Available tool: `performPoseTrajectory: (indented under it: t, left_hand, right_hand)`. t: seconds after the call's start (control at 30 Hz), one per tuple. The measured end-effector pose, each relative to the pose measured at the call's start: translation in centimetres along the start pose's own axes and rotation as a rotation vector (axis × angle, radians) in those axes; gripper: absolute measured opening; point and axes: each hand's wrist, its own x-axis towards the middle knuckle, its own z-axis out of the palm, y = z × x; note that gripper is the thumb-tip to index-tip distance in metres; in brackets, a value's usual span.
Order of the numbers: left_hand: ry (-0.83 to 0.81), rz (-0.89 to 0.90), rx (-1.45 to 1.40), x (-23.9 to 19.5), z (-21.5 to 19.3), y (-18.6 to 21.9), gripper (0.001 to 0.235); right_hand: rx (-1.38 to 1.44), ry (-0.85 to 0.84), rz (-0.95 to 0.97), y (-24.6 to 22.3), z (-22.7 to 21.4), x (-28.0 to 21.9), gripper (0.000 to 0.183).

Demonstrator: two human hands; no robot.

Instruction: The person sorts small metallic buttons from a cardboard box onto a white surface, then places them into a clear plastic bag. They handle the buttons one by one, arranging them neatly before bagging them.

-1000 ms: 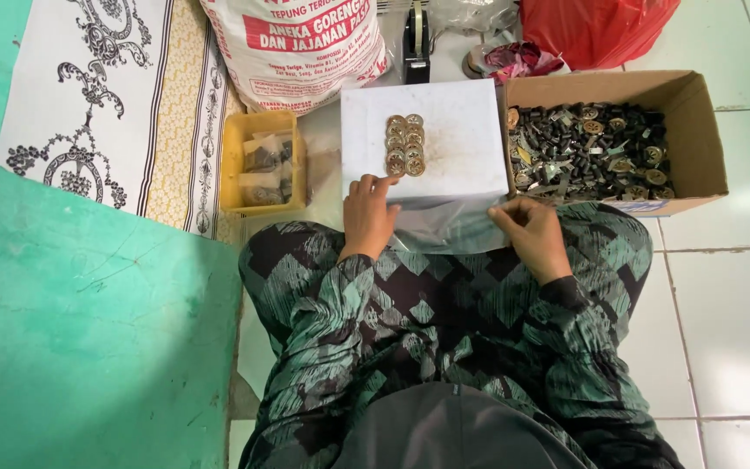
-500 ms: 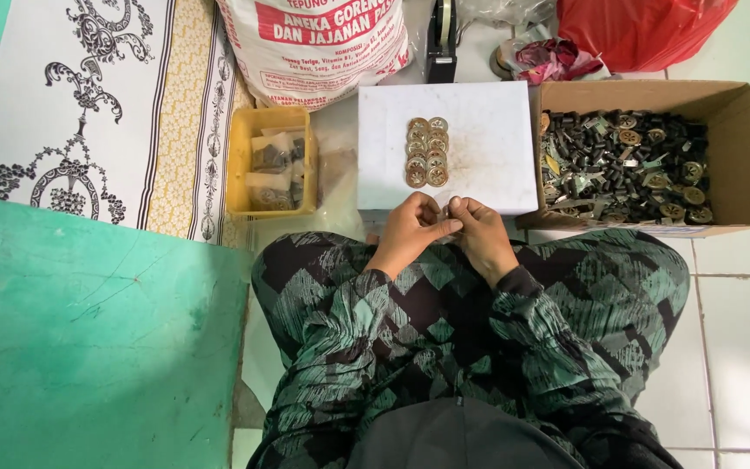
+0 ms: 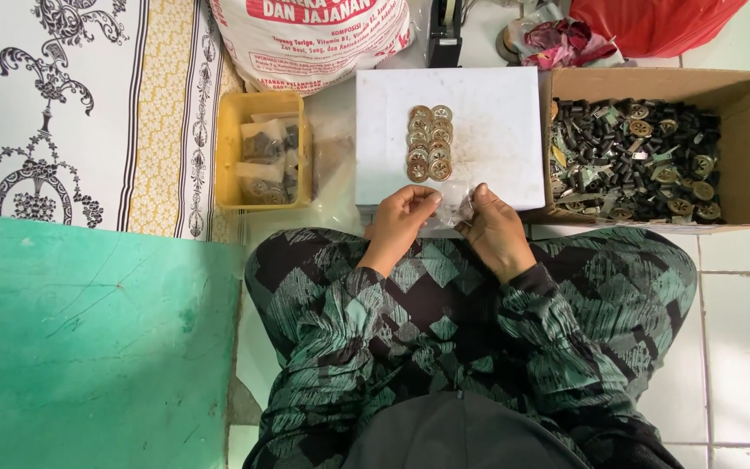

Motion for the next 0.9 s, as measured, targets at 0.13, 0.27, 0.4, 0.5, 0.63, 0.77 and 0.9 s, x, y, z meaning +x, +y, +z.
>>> performPoseTrajectory:
  t: [0.13,0.27,0.4,0.5,0.63,0.77,0.9]
  left_hand:
    - [0.01,-0.087,-0.144,-0.9,-0.3,2.7,0.03]
    - [-0.067,-0.201,-0.329,-1.3,-0.1,3.3,0.021]
    - [-0.238,-0.192,-0.27,-1.5,0.3,2.6,0.016]
    - [-0.287,-0.168,-0.17,-2.2,0.9,4.5,0.023]
    - [-0.273,-0.168,-0.211,-1.3,0.5,1.1,0.029]
    - [-0.233,-0.091,-0.448,-2.1,0.4,4.5,0.023]
    - [-0.322,-0.07,-0.393,-2.5,1.0,3.9,0.024]
  right_hand:
    - [-0.365,-0.05,-0.129,2.4,-3.0,1.4,0.036]
    - [-0.197,-0.028,-0.067,1.3,-2.1,0.8,0.028]
    - [0.075,-0.058,0.02,0.2,-2.3,0.8,0.025]
    - [0.111,-0.067,0.049,0.8,-3.3,1.1,0.029]
    - [0.257,-0.064,0.086,-1.0,-1.1,-0.9,0.029]
    - [0.0,-0.155,0.033,-2.4,0.9,-1.9,0.023]
    - [-0.319,-0.076,-0.147,0.1,-1.7,0.0,0.031]
